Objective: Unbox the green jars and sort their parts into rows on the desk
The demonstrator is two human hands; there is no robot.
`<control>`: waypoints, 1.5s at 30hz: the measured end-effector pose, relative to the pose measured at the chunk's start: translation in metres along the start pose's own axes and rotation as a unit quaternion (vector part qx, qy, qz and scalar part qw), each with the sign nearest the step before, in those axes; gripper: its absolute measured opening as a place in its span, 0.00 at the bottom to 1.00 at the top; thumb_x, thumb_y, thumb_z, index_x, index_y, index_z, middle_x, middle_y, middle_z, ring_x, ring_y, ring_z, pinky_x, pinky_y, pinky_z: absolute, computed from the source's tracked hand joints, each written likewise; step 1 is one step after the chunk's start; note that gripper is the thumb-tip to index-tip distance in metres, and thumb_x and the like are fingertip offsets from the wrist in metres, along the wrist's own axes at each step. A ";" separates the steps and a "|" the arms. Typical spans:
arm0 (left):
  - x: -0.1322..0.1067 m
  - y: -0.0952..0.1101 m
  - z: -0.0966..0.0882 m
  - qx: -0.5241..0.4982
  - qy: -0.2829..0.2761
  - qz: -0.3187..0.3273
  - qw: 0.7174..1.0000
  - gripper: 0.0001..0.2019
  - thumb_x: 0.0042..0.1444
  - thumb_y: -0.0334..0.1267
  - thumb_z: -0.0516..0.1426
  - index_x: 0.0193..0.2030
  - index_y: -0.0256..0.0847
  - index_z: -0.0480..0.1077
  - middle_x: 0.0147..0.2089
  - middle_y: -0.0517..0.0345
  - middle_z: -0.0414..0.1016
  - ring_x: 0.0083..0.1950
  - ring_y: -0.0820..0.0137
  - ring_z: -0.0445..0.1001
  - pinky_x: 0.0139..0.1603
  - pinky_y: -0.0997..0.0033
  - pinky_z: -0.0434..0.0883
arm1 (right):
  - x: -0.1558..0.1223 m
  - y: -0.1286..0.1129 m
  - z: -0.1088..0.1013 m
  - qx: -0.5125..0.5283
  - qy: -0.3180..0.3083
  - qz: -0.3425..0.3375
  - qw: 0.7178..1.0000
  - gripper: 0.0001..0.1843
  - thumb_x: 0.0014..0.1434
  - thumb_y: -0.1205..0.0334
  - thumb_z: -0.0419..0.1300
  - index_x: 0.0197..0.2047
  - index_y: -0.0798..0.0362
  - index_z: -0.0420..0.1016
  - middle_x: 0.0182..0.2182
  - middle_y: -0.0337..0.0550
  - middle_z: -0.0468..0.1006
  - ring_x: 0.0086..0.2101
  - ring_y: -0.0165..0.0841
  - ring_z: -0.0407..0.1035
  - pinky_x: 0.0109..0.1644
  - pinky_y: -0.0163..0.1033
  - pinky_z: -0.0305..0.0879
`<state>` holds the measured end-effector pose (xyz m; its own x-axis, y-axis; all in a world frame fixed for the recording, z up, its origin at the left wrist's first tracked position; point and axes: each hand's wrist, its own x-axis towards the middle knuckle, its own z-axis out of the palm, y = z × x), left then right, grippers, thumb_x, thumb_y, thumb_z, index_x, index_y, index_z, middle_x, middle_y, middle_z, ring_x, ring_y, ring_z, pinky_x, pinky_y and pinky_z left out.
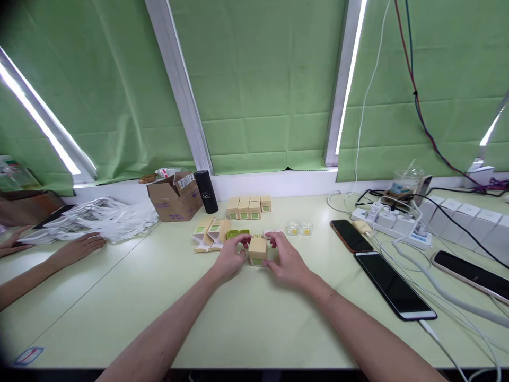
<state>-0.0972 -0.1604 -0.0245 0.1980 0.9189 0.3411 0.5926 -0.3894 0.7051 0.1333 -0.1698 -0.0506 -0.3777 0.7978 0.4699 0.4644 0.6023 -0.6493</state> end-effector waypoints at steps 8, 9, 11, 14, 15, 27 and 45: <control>0.000 0.001 0.001 -0.019 0.015 -0.006 1.000 0.23 0.49 0.21 0.53 0.50 0.40 0.76 0.45 0.55 0.83 0.45 0.66 0.79 0.54 0.64 0.75 | 0.003 0.004 -0.005 -0.022 -0.020 0.017 0.999 0.29 0.62 0.61 0.60 0.64 0.45 0.58 0.42 0.42 0.71 0.38 0.38 0.69 0.40 0.43 0.69; 0.000 0.001 0.001 -0.019 0.019 -0.011 1.000 0.22 0.50 0.22 0.53 0.49 0.40 0.76 0.42 0.55 0.83 0.45 0.65 0.79 0.54 0.64 0.75 | 0.003 0.006 -0.005 -0.019 -0.013 0.021 1.000 0.26 0.62 0.63 0.58 0.62 0.45 0.58 0.38 0.39 0.70 0.35 0.36 0.68 0.38 0.42 0.68; 0.000 0.002 0.000 -0.010 0.031 -0.026 0.999 0.19 0.50 0.22 0.52 0.46 0.40 0.76 0.37 0.57 0.81 0.43 0.65 0.79 0.53 0.63 0.75 | 0.004 0.009 -0.005 -0.013 0.011 0.024 1.000 0.21 0.61 0.67 0.54 0.57 0.45 0.59 0.34 0.35 0.67 0.31 0.34 0.66 0.36 0.40 0.64; 0.001 0.003 -0.002 0.013 0.049 -0.041 0.998 0.17 0.50 0.23 0.52 0.43 0.41 0.74 0.33 0.59 0.79 0.43 0.63 0.79 0.52 0.62 0.74 | 0.004 0.013 -0.006 -0.003 0.047 0.025 0.999 0.19 0.59 0.69 0.52 0.53 0.45 0.59 0.31 0.33 0.65 0.29 0.33 0.65 0.34 0.39 0.62; 0.001 0.003 -0.002 0.016 0.051 -0.043 0.998 0.17 0.50 0.23 0.52 0.43 0.41 0.74 0.33 0.59 0.80 0.43 0.63 0.79 0.51 0.62 0.74 | 0.004 0.013 -0.007 -0.001 0.051 0.024 0.998 0.19 0.59 0.69 0.53 0.53 0.45 0.59 0.31 0.33 0.65 0.29 0.33 0.65 0.34 0.38 0.62; -0.004 0.009 -0.001 0.000 0.035 -0.060 0.998 0.15 0.52 0.25 0.52 0.44 0.43 0.71 0.28 0.62 0.81 0.36 0.63 0.81 0.48 0.60 0.73 | 0.004 0.010 -0.009 0.032 0.064 0.048 0.996 0.25 0.58 0.69 0.54 0.58 0.43 0.60 0.48 0.42 0.82 0.30 0.33 0.74 0.35 0.40 0.70; -0.004 0.005 -0.001 0.007 0.056 -0.005 0.998 0.28 0.45 0.19 0.52 0.53 0.42 0.70 0.53 0.49 0.76 0.58 0.60 0.74 0.65 0.54 0.67 | 0.005 0.005 0.007 0.162 -0.002 0.070 0.984 0.36 0.61 0.62 0.61 0.69 0.41 0.53 0.59 0.48 0.72 0.48 0.38 0.70 0.51 0.49 0.73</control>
<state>-0.0960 -0.1661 -0.0213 0.1038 0.9095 0.4025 0.6048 -0.3790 0.7004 0.1282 -0.1630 -0.0563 -0.3317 0.8723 0.3593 0.2333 0.4449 -0.8646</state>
